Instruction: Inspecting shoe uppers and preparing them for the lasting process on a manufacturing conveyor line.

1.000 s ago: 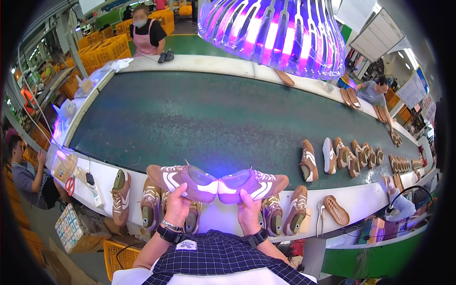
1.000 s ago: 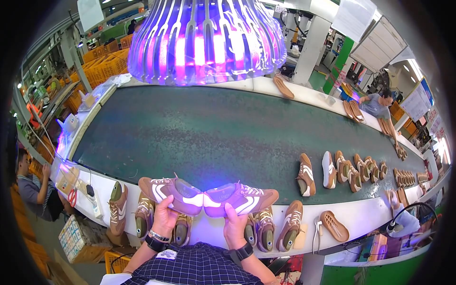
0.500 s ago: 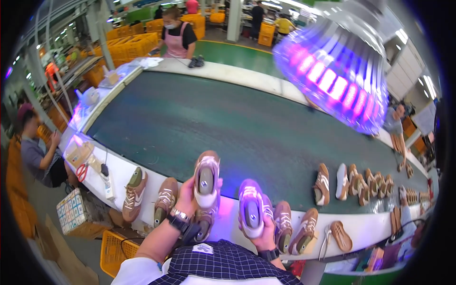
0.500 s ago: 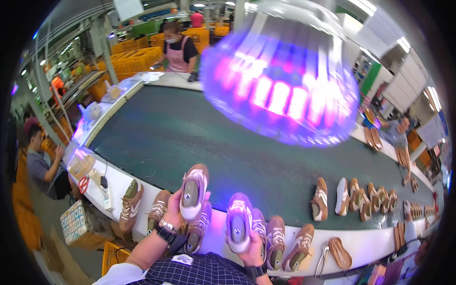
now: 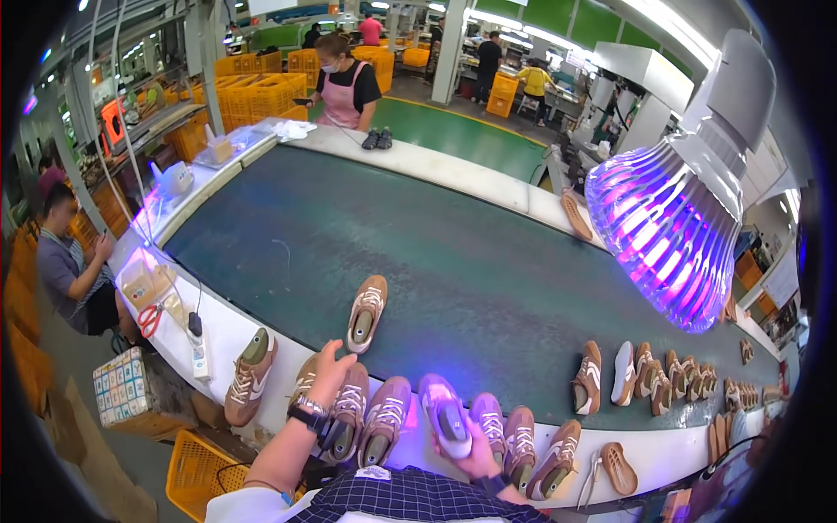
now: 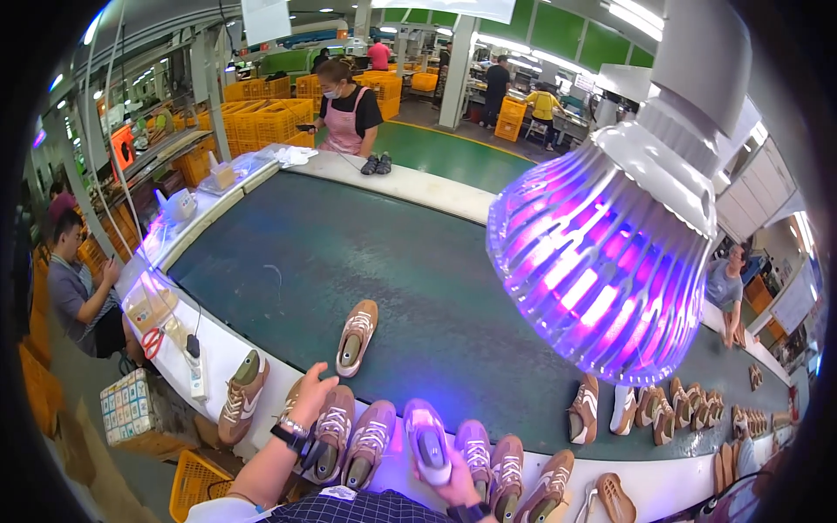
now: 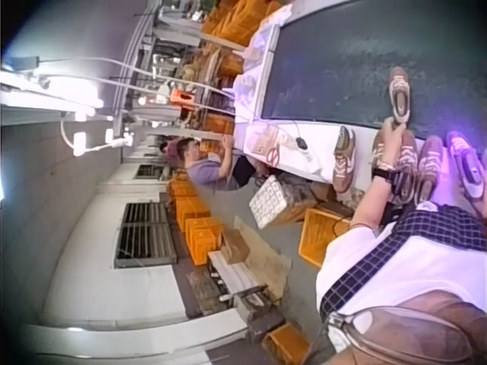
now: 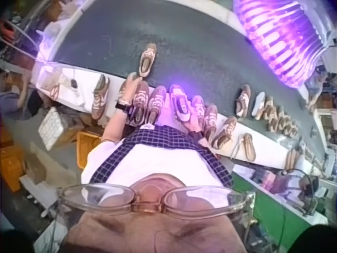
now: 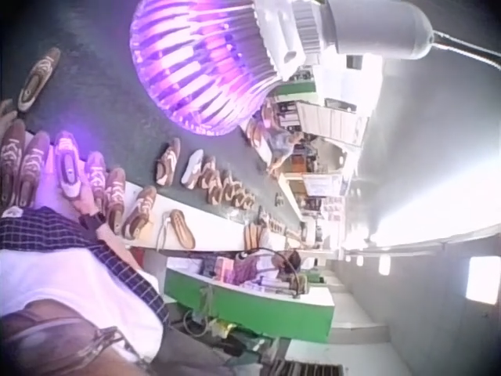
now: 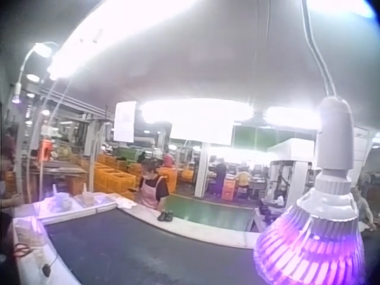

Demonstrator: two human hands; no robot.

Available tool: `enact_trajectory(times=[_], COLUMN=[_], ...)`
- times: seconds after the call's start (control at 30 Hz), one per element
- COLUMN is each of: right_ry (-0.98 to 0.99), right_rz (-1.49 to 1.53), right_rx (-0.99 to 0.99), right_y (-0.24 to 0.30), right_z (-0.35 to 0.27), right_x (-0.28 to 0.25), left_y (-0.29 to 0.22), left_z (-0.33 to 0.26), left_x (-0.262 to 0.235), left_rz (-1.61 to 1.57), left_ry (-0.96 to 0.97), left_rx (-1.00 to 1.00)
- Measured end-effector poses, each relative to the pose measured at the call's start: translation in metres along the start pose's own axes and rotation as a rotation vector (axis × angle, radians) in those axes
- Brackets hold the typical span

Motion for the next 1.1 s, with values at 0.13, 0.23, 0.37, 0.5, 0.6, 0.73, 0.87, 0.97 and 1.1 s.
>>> enact_trajectory(times=[0.13,0.23,0.37,0.5,0.6,0.73,0.87,0.97,1.1], right_ry=[0.113,0.220,-0.122,-0.116,-0.310,-1.013,-1.663,-1.707,-1.428], right_rz=[-0.005,-0.090,-0.210,-0.478,-0.689,-1.111,-1.589,-1.546,-1.291], right_rx=[-0.181,-0.456,-0.281,-0.236,-0.345,-0.763,-0.780,-0.639,-0.427], right_y=[0.081,0.161,0.149,0.138,0.164,0.247,0.302,0.315,0.318], right_z=[0.073,0.169,0.215,0.173,0.103,0.000,-0.067,-0.091,-0.094], right_x=[0.110,0.137,0.162,0.089,0.029,-0.065,-0.132,-0.184,-0.218], left_y=[0.028,-0.043,-0.018,-0.011,-0.004,-0.013,-0.027,-0.033,-0.035], left_z=[-0.012,-0.058,-0.049,-0.064,-0.074,-0.087,-0.094,-0.101,-0.102], left_x=[-0.011,0.005,-0.015,-0.005,0.000,0.032,0.062,0.086,0.103], left_rz=[-0.072,-0.171,-0.157,-0.239,-0.194,-0.154,-0.110,-0.074,-0.075], left_ry=[0.025,0.058,-0.042,0.098,0.133,0.210,0.268,0.251,0.369], left_rx=[0.016,-0.101,0.103,0.021,-0.002,0.004,-0.016,-0.026,0.033])
Point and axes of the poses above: each hand's wrist, its own z-axis towards the middle knuckle, its own x-axis out of the palm, y = z × x, the point moved 3 cm from there along z, towards the middle knuckle, and after that the axes turned 4 degrees about -y, right-handed, at the moved point
